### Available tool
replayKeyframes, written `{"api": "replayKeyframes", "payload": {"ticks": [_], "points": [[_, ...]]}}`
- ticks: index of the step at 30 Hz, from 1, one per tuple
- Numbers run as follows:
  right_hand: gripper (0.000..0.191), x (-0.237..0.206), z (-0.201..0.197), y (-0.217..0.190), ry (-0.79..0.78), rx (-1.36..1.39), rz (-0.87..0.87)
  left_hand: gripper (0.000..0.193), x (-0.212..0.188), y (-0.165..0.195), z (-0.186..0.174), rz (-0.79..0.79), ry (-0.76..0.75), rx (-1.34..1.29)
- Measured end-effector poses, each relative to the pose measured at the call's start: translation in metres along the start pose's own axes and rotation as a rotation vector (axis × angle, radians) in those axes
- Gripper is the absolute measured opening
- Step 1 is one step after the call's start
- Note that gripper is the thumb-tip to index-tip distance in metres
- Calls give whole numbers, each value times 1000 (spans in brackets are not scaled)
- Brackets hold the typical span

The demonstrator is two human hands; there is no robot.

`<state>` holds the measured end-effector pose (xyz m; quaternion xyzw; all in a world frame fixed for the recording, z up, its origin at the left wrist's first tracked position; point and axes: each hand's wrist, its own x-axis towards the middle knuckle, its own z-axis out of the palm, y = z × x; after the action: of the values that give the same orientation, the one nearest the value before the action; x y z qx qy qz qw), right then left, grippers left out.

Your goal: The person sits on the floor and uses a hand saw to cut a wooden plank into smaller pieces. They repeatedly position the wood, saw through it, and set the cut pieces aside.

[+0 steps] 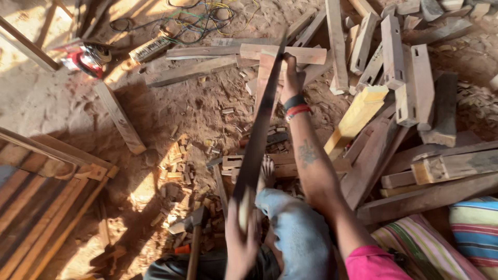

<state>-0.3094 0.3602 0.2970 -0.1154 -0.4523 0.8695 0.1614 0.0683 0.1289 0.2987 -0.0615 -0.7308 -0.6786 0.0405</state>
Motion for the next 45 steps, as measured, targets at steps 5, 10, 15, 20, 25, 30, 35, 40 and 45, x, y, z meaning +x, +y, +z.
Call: {"api": "replayKeyframes", "payload": {"ticks": [5,10,15,20,25,30,35,40,45], "points": [[70,-11,5,6,-92,-4,5,60,13,13,-2,8,-16,187],[76,-18,13,18,-90,-144,-39,65,153,42,44,331,46,227],[61,-11,13,12,83,-252,-102,67,69,33,23,374,54,286],[52,-21,18,-3,-1,-87,-13,66,-25,42,-8,461,5,248],[63,-42,28,-6,-139,33,24,60,119,60,35,453,57,354],[58,-38,27,-12,-25,-17,15,71,149,54,47,344,18,260],[49,-30,26,-14,58,-146,28,71,-8,26,4,403,31,270],[46,-38,27,10,-114,28,-50,64,93,33,25,663,188,428],[47,-26,26,16,-12,-138,-122,66,181,56,51,627,92,185]]}}
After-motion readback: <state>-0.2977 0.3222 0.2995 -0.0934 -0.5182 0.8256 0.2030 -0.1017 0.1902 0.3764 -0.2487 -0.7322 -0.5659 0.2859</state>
